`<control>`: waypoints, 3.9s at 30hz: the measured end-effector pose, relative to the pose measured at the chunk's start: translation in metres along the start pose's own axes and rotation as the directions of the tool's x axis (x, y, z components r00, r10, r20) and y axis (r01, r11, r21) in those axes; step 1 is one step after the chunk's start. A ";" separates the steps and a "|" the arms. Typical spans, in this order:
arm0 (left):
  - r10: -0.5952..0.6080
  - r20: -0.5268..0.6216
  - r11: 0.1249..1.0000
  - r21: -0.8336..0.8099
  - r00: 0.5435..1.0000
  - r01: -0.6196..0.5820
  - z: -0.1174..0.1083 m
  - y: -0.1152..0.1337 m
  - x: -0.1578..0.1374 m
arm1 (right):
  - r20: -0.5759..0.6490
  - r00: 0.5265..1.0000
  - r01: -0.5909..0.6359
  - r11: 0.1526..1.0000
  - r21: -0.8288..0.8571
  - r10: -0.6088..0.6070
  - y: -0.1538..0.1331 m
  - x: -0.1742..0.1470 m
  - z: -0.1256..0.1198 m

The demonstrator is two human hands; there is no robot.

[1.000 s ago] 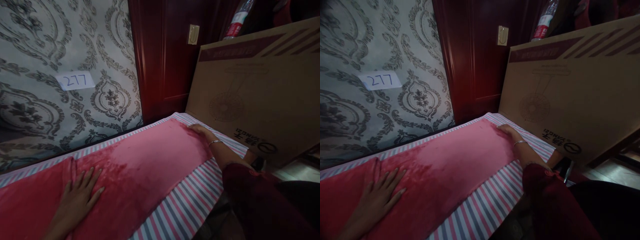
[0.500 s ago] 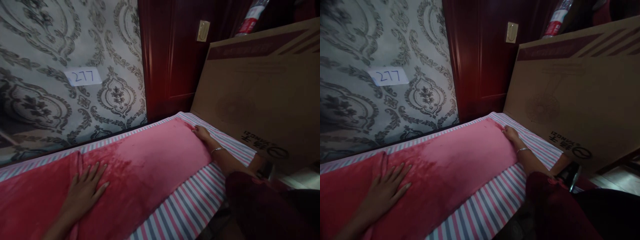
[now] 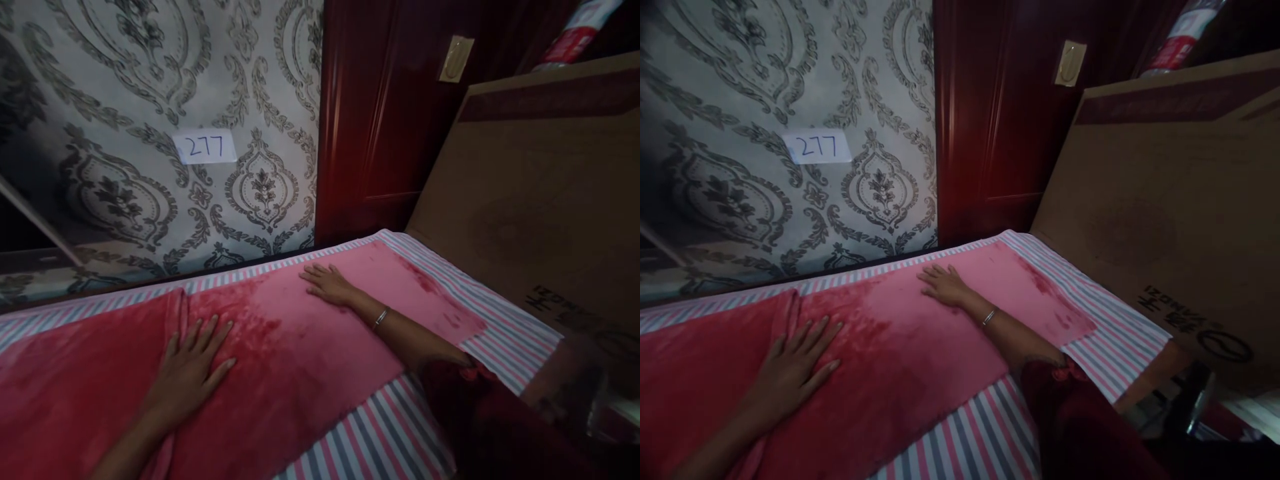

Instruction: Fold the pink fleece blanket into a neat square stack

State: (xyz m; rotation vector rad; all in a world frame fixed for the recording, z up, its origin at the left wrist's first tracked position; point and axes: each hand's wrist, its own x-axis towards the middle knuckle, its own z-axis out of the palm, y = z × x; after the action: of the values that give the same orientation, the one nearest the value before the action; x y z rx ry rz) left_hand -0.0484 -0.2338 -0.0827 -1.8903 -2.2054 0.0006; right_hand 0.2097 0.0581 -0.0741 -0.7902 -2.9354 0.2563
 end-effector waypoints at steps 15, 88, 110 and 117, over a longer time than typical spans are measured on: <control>0.053 -0.094 0.999 -0.004 0.994 -0.053 0.014 -0.007 -0.008 | -0.115 0.754 -0.652 0.758 -0.015 0.646 0.181 -0.052 -0.020; 0.404 -0.113 0.901 -0.122 0.908 -0.416 -0.005 0.050 -0.037 | -0.129 0.702 -0.711 0.701 -0.058 0.701 0.014 -0.211 -0.014; 0.464 -0.266 0.877 0.005 0.845 -0.480 0.017 0.035 -0.033 | -0.187 0.780 -0.604 0.797 0.022 0.597 0.072 -0.172 -0.030; 0.473 -0.240 0.872 -0.012 0.848 -0.490 0.011 0.037 -0.033 | -0.226 0.675 -0.698 0.707 0.115 0.703 0.114 -0.171 -0.041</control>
State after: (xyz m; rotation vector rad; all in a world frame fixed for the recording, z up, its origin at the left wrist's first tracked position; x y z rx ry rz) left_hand -0.0103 -0.2579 -0.1051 -2.3042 -1.5525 -0.2050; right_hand 0.4187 0.0745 -0.0629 -1.7819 -2.2431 0.2036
